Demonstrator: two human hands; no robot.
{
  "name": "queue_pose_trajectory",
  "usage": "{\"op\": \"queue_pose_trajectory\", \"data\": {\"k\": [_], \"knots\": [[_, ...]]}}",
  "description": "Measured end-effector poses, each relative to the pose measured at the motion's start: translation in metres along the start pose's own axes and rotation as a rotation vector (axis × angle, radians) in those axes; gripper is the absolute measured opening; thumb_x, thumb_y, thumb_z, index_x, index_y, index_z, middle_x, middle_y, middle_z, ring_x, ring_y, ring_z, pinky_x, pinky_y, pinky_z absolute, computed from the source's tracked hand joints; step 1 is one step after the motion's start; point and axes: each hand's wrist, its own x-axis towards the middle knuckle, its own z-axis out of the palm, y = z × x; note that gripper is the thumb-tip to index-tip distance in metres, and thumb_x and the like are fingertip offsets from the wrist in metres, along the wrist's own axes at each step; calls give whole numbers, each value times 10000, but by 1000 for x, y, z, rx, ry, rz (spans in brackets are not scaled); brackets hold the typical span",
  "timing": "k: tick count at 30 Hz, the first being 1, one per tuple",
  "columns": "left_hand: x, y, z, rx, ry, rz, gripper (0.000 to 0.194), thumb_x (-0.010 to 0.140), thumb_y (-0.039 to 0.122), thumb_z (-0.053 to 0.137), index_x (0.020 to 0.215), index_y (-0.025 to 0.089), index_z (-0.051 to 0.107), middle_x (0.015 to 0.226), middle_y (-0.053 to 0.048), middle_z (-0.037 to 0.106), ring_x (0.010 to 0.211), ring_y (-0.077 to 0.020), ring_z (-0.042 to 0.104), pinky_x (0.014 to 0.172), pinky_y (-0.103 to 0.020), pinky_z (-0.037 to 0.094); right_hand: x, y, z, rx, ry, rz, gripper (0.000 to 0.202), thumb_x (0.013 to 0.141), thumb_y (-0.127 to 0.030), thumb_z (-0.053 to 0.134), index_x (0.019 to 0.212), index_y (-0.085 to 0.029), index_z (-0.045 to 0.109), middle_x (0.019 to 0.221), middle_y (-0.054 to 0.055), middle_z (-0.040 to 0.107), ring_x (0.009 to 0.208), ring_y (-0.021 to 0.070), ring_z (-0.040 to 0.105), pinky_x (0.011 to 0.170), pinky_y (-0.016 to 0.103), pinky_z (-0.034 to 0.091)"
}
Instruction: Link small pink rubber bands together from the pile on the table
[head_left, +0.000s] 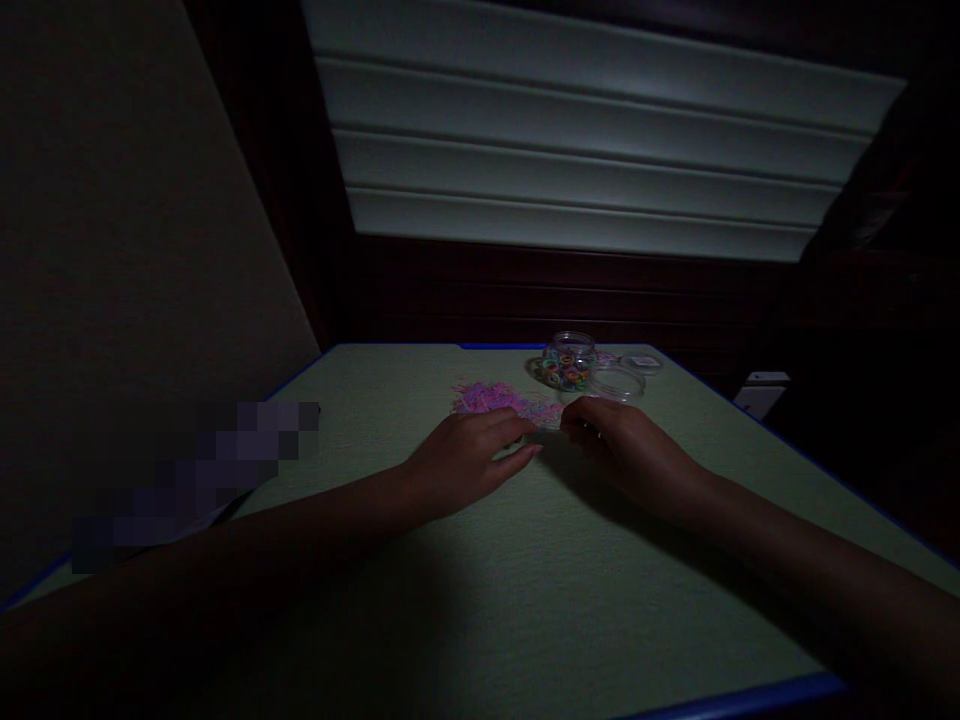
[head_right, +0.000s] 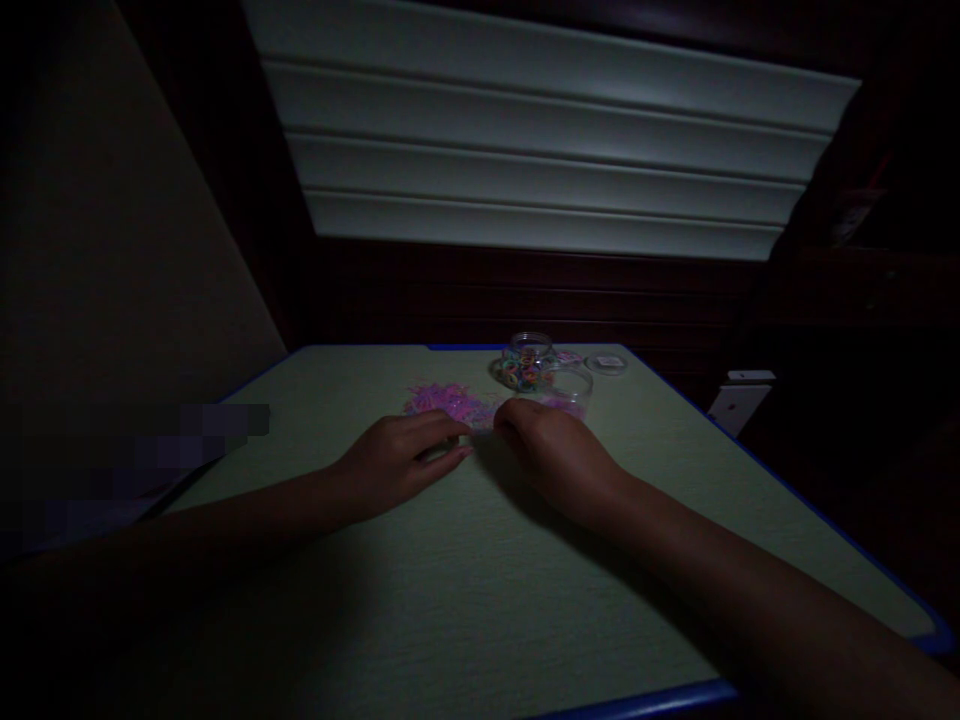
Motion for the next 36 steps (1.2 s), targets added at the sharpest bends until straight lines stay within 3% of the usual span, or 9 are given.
{"op": "queue_pose_trajectory", "data": {"k": [15, 36], "knots": [[0, -2, 2, -27, -38, 42, 231, 869, 262, 381, 997, 155, 541, 891, -36, 599, 823, -123, 555, 735, -247, 435, -1, -3, -1, -68, -37, -65, 137, 827, -167, 404, 871, -169, 534, 803, 34, 588, 671, 116, 513, 606, 215, 353], [0, -3, 1, -20, -66, 69, 213, 861, 233, 376, 918, 141, 559, 808, -29, 593, 754, -109, 550, 670, -215, 419, 0, -5, -1, -52, -77, -44, 148, 819, -167, 418, 870, -165, 556, 805, 39, 601, 653, 113, 516, 583, 213, 342]]}}
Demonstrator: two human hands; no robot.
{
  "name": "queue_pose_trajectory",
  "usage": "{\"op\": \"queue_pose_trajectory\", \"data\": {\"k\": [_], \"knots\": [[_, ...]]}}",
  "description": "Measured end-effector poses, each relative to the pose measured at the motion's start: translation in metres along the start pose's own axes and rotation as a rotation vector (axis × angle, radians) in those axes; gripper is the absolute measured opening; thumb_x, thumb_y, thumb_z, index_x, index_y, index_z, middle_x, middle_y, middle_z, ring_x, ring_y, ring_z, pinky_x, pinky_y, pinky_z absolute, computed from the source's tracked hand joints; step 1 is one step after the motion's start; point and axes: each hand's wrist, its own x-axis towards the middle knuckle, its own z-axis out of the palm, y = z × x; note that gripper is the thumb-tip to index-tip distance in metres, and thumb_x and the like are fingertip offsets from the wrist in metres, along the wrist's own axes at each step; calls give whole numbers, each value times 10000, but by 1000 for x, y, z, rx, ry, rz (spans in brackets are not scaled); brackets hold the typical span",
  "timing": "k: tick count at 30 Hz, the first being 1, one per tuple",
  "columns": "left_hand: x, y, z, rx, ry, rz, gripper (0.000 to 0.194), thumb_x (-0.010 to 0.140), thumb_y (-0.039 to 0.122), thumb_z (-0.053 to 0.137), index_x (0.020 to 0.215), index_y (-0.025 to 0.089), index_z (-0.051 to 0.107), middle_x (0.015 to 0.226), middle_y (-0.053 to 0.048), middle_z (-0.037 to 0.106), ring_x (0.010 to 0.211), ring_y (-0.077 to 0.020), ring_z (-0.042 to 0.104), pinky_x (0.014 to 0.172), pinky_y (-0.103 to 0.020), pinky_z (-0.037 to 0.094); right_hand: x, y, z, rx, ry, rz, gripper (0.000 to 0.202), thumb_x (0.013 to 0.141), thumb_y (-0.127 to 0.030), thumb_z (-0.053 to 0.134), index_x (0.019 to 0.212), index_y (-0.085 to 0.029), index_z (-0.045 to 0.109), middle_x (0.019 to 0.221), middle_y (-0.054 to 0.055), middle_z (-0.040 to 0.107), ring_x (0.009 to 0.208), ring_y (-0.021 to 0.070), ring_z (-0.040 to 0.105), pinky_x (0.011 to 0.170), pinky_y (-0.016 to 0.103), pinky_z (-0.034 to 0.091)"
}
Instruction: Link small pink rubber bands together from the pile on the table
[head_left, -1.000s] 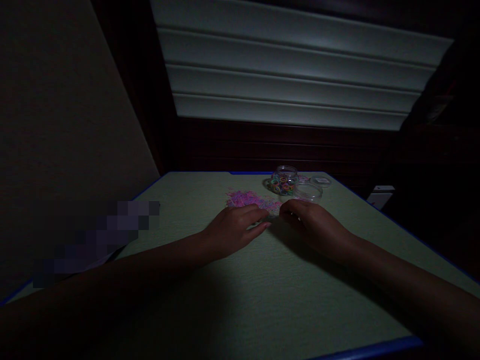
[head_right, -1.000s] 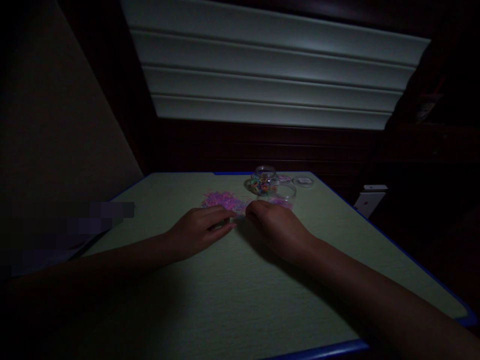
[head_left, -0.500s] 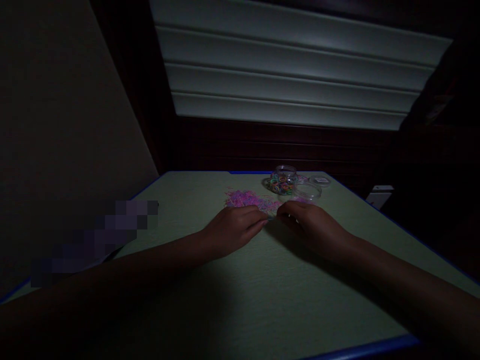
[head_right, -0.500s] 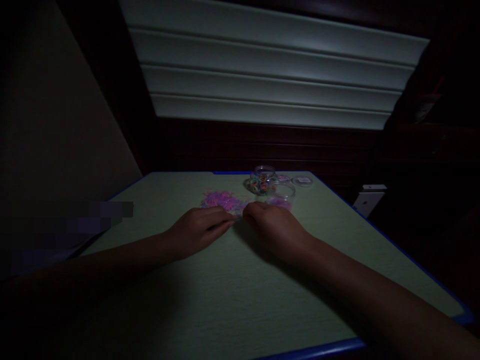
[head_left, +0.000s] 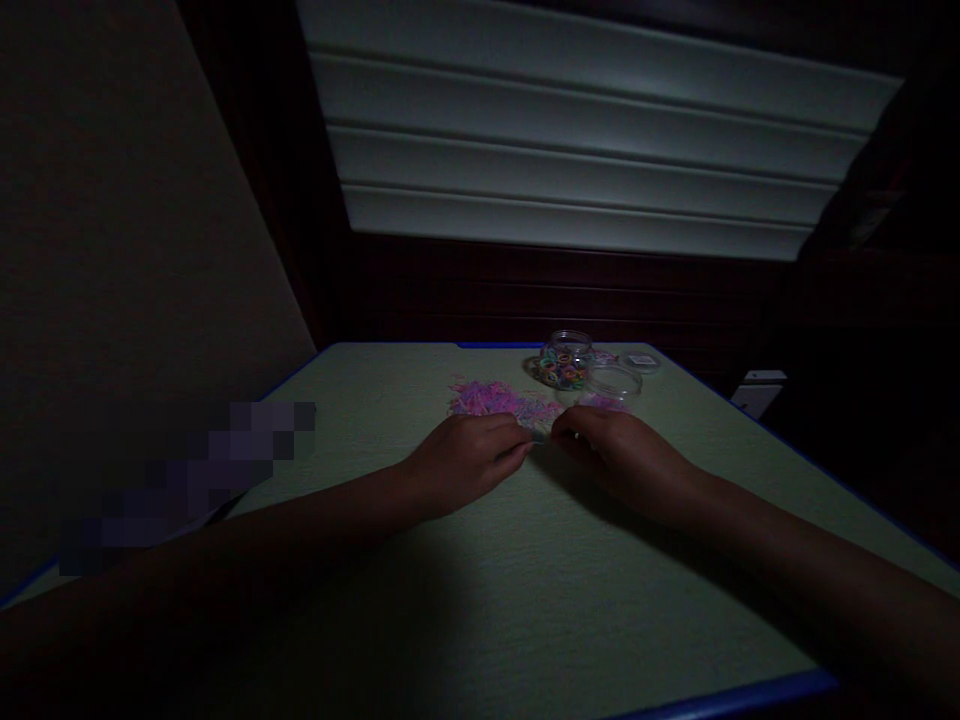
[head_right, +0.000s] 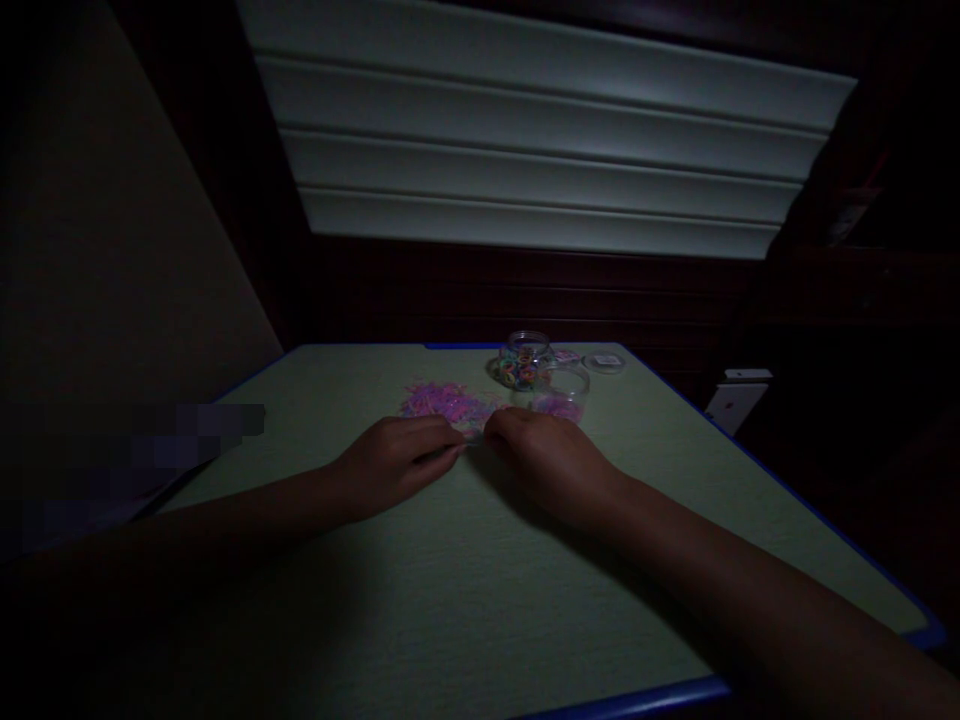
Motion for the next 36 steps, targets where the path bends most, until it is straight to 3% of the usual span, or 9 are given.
{"op": "queue_pose_trajectory", "data": {"k": [13, 24, 28, 36], "knots": [[0, 0, 1, -11, 25, -1, 207, 853, 230, 389, 911, 144, 568, 795, -30, 597, 734, -104, 551, 658, -218, 430, -1, 1, -1, 77, 56, 103, 196, 817, -260, 434, 954, -168, 537, 723, 32, 599, 584, 109, 508, 527, 215, 340], [0, 0, 0, -7, -2, -15, 202, 858, 231, 384, 923, 146, 556, 808, -27, 583, 748, -109, 536, 661, -217, 414, -1, -5, -3, 194, 17, 83, 232, 834, -335, 411, 848, -162, 565, 715, 22, 597, 591, 102, 513, 525, 214, 345], [0, -1, 1, -5, -5, -19, 192, 857, 233, 387, 902, 150, 554, 790, -21, 577, 733, -105, 534, 647, -210, 404, -1, -4, -1, 198, -29, 46, 173, 787, -304, 491, 820, -157, 576, 691, 13, 589, 574, 95, 504, 513, 205, 339], [0, 0, 0, -8, -22, -22, 196, 857, 236, 383, 890, 152, 557, 790, -19, 578, 741, -102, 536, 660, -203, 404, -1, 0, 0, 166, -8, -14, 138, 784, -194, 474, 793, -154, 606, 715, 19, 595, 600, 92, 499, 549, 199, 345]]}}
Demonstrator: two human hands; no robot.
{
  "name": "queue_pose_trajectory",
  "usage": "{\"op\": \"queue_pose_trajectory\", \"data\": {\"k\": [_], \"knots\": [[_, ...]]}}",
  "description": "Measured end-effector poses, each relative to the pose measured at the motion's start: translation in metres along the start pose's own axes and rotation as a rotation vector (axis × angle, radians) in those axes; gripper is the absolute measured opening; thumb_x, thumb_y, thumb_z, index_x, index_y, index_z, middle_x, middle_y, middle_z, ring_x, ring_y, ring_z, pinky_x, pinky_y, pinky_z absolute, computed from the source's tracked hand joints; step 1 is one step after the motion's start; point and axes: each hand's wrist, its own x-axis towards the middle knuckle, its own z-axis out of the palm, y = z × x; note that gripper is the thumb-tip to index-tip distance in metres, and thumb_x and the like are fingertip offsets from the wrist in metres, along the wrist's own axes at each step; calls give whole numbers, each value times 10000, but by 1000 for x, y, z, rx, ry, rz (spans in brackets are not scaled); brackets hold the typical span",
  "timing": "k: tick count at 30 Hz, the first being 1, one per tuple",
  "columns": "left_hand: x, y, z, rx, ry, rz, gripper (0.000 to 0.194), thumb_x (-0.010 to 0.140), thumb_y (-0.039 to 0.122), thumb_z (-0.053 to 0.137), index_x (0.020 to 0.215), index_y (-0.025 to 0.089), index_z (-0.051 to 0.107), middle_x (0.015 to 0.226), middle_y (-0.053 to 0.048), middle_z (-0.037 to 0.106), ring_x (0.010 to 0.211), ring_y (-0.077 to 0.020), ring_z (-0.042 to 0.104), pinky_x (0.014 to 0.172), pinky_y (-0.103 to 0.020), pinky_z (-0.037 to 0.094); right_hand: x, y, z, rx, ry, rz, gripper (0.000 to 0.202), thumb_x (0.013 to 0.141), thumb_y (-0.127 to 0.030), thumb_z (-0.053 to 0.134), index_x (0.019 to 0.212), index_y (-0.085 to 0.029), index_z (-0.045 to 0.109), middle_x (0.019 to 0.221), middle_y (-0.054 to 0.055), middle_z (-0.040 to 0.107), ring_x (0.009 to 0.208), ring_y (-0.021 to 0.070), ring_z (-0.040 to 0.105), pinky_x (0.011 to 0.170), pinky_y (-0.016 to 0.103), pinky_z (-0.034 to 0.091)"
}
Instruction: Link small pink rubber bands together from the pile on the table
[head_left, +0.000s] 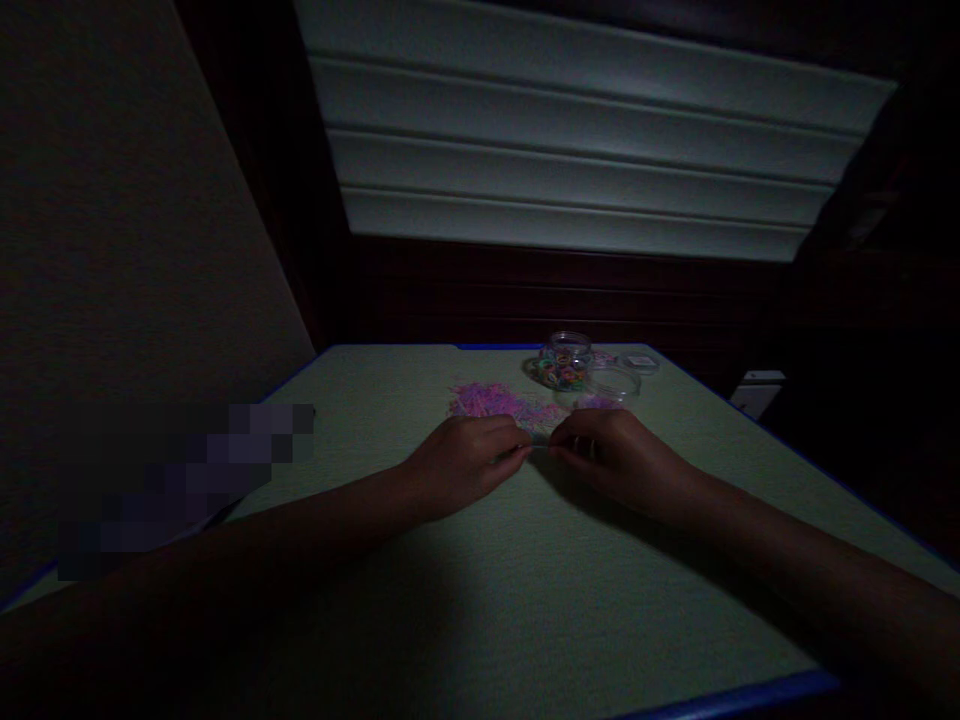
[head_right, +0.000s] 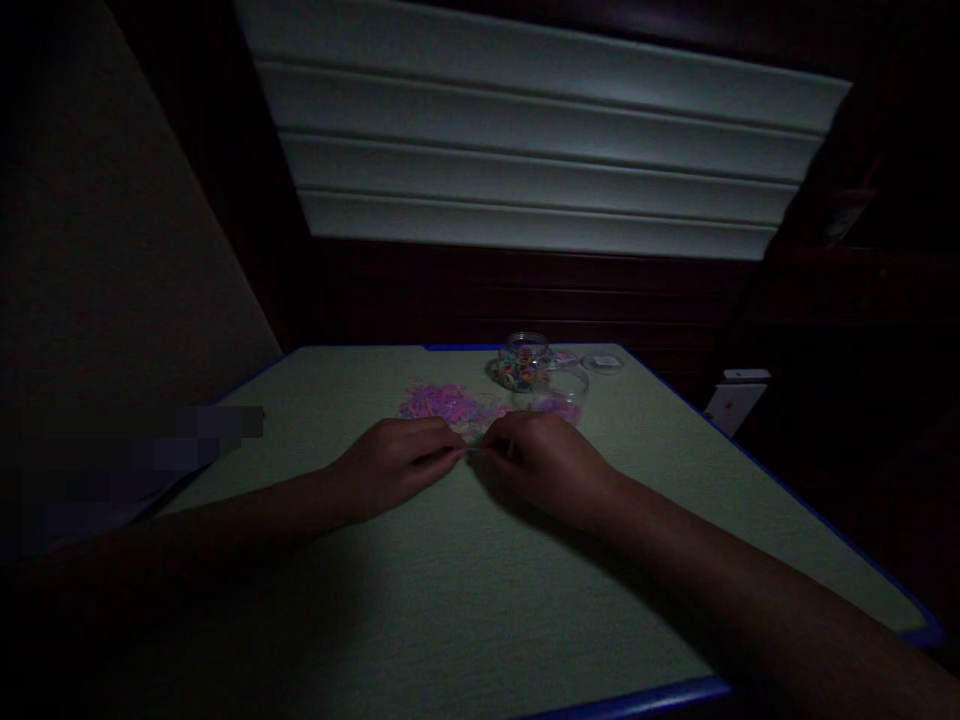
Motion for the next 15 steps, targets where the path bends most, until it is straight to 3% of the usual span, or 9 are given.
{"op": "queue_pose_trajectory", "data": {"k": [15], "knots": [[0, -1, 0, -1, -3, 20, 180, 853, 228, 393, 868, 152, 556, 795, -15, 586, 738, -102, 542, 652, -204, 410, 0, 1, -2, -36, 22, -32, 143, 763, -133, 471, 807, -147, 607, 718, 18, 590, 593, 88, 487, 546, 201, 338]]}}
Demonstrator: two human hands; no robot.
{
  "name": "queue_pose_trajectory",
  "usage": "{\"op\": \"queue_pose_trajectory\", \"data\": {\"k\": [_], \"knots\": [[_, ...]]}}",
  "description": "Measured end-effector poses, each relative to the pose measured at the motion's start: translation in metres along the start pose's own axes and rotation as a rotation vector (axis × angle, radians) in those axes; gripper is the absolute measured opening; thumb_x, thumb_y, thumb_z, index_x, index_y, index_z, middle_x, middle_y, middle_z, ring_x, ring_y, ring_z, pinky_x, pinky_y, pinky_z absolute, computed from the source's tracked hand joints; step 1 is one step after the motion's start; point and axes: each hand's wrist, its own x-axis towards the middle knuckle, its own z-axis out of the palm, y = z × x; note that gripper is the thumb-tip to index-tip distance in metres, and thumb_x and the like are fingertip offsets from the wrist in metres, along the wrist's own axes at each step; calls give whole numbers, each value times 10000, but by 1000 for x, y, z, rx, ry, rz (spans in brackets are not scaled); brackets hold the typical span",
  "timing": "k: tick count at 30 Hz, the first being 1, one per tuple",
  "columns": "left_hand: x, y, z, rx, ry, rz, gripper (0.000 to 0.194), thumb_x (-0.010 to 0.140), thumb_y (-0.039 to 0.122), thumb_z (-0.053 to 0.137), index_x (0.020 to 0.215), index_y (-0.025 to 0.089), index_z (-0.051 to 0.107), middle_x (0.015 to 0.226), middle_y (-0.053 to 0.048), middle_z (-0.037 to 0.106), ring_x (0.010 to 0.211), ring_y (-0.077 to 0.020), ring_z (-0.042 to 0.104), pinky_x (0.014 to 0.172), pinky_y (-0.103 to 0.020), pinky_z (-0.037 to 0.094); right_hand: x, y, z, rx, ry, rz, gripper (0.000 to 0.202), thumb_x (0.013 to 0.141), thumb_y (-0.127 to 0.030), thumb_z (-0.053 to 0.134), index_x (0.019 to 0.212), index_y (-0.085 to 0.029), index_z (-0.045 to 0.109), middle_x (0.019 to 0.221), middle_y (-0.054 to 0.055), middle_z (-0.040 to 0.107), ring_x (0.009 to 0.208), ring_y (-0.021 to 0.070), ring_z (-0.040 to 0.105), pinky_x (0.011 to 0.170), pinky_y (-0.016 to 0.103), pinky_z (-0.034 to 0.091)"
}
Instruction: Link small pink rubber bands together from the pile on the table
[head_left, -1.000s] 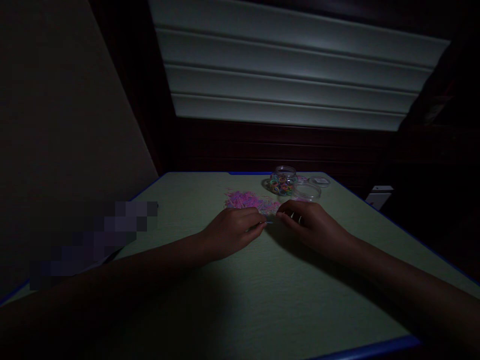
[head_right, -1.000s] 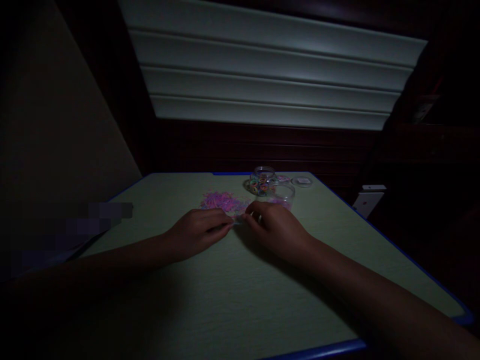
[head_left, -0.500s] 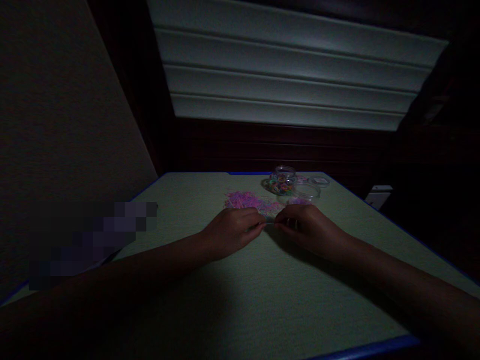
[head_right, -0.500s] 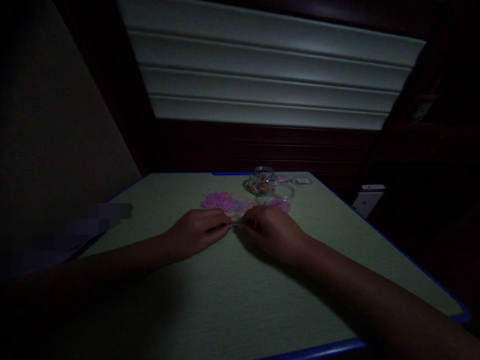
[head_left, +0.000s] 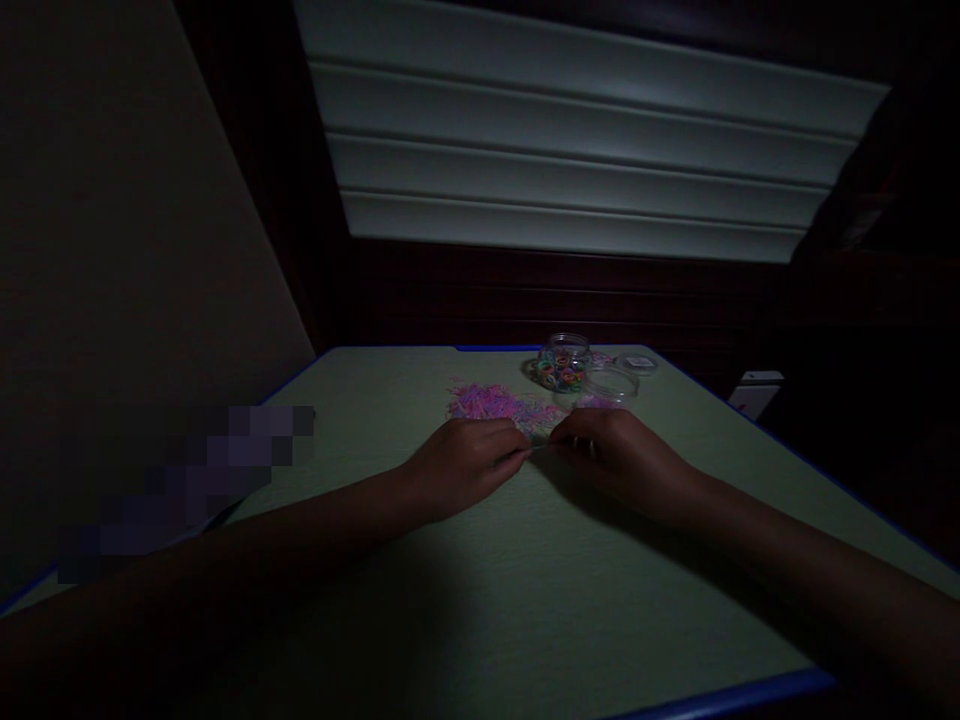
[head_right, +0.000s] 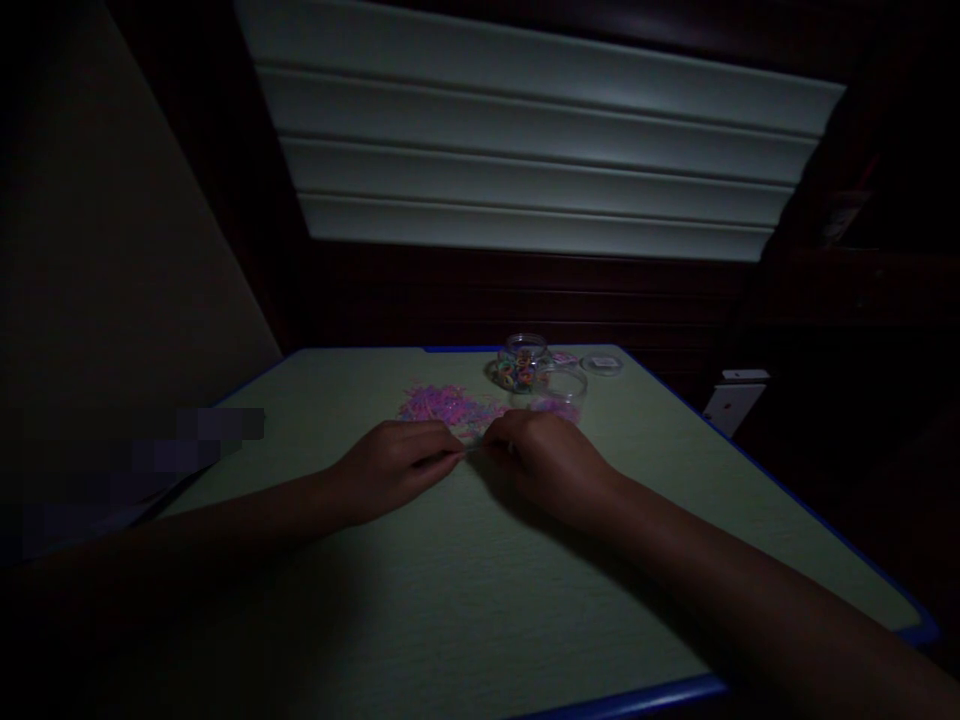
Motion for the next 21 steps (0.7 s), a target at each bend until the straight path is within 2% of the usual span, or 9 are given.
{"op": "queue_pose_trajectory", "data": {"k": [12, 17, 21], "knots": [[1, -1, 2, -5, 14, 1, 176, 854, 236, 396, 882, 154, 550, 786, -9, 579, 735, -99, 539, 647, -203, 403, -1, -1, -3, -47, 5, -29, 163, 766, -119, 463, 840, -149, 605, 759, 22, 590, 637, 89, 489, 581, 198, 340], [1, -1, 3, 7, 32, 12, 186, 855, 231, 388, 894, 154, 553, 798, -15, 587, 744, -103, 545, 663, -207, 409, -1, 1, -6, -187, 9, -35, 162, 795, -145, 443, 837, -158, 599, 768, 27, 586, 648, 91, 496, 591, 202, 332], [1, 1, 0, 7, 9, -5, 192, 855, 227, 380, 887, 156, 556, 800, -18, 586, 744, -107, 544, 659, -211, 415, -1, 4, -13, -393, 51, 9, 212, 841, -214, 394, 898, -177, 595, 802, 35, 593, 691, 113, 521, 603, 216, 330]]}}
